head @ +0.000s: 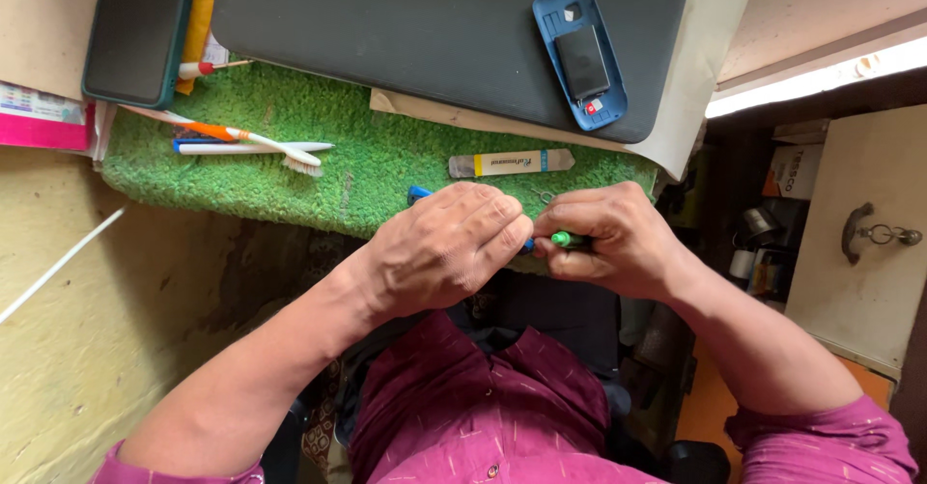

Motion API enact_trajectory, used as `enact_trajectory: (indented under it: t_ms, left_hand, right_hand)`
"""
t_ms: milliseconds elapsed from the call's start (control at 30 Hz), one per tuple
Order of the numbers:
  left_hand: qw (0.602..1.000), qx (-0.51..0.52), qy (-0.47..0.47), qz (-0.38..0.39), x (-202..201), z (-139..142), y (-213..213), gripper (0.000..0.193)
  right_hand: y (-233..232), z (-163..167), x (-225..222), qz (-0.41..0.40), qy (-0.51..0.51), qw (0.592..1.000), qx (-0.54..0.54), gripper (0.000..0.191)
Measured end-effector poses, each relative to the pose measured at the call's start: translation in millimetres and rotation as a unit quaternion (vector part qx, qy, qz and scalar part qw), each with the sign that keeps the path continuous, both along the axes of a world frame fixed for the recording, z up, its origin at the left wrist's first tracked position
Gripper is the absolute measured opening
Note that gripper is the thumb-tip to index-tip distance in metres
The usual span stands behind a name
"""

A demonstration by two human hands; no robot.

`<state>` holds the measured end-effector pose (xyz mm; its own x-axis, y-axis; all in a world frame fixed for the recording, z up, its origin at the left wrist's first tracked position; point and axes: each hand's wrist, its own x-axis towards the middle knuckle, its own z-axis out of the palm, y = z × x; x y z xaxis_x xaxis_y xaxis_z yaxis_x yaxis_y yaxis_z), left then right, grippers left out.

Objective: The person repairs a small blue feature phone at a workbench. They unscrew the back cover with a screwdriver, open the phone, handle the battery and internal components, apply something from a small tube, then reattach the cover and press the phone together by hand.

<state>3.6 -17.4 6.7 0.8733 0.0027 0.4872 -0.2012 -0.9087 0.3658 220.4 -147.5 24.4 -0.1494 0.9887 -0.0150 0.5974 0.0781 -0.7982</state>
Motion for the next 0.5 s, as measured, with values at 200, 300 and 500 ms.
enact_trajectory:
  t_ms: [200,300,500]
  left_hand:
    - [1.000,0.014,-0.011,-0.001,-1.0,-1.6,1.3,0.035]
    - [1.000,-0.002,0.008,-0.004,-1.5,-2.4,2.3,0.033]
    - [1.000,-0.008,-0.003,0.004,-1.2,-3.0,3.2,0.031]
  right_hand:
    - [-4.8,-6.3,-2.4,-0.015,0.013,1.000,0.015,0.021]
    - [-5.6,-5.8,-3.7,-0.017,-0.003,1.000,0.012,0.023]
    - [-3.5,1.2,-5.3,-0.011,-0.017,1.000,0.020,0.022]
